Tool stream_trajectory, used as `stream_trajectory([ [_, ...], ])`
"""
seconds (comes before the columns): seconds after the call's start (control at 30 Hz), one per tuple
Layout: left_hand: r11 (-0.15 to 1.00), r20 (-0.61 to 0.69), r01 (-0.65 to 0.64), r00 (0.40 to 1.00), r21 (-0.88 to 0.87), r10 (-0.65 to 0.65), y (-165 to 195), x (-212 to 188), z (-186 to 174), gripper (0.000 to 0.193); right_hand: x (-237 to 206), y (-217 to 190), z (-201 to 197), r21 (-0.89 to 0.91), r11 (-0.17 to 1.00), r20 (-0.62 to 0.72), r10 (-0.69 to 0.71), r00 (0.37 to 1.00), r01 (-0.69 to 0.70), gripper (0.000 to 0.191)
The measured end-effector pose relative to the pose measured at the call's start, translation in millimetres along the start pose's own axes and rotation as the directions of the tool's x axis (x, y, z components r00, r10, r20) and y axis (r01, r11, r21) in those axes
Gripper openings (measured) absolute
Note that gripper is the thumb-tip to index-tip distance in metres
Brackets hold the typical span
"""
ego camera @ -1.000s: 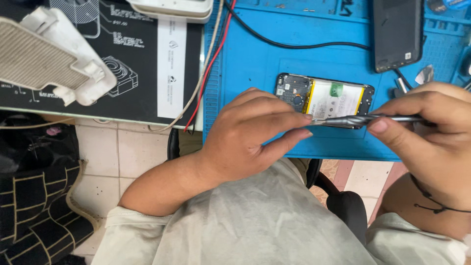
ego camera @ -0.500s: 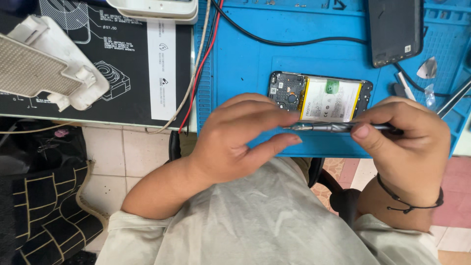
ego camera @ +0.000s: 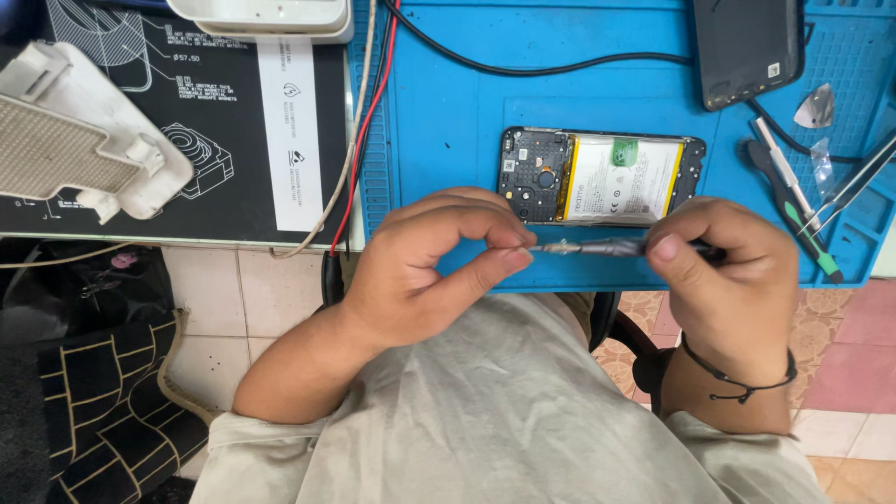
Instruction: The person pries open the back of a smartphone by hand, then uses a screwdriver to unscrew small screws from the exposed internal frame of the disassembled phone on a blue repair mat, working around the battery and motherboard.
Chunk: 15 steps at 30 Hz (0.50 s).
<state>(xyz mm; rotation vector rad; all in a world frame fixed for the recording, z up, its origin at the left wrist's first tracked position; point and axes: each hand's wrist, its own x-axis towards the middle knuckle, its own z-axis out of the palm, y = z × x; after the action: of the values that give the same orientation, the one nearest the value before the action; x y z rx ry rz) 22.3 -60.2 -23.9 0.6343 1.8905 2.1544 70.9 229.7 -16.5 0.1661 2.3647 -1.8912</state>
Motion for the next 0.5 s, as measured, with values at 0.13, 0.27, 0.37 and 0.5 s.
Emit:
stream_trajectory([
  [0.13,0.998,0.013,0.045,0.999,-0.037,-0.045,-1.2,-6.8,3.5,0.009,-3.6,6.2,5.1,-0.042,0.998,-0.001,-0.045,0.999,0.045,0.018],
  [0.27,0.818,0.055,0.180,0.982,-0.547,-0.179,-3.1,-12.0,10.0,0.010,-1.9,6.9,11.6,-0.033,0.995,-0.019,-0.098,0.995,0.097,0.019],
  [0.37,0.778,0.092,0.240,0.969,-0.580,-0.230,-4.0,-13.4,10.8,0.009,-1.8,2.8,13.2,-0.069,0.993,-0.025,-0.100,0.995,0.098,0.019],
  [0.5,0.987,0.039,0.043,0.999,-0.152,-0.037,-4.6,-14.9,5.4,0.010,-9.7,-0.8,-0.4,-0.251,0.960,-0.021,-0.130,0.991,0.120,0.022],
])
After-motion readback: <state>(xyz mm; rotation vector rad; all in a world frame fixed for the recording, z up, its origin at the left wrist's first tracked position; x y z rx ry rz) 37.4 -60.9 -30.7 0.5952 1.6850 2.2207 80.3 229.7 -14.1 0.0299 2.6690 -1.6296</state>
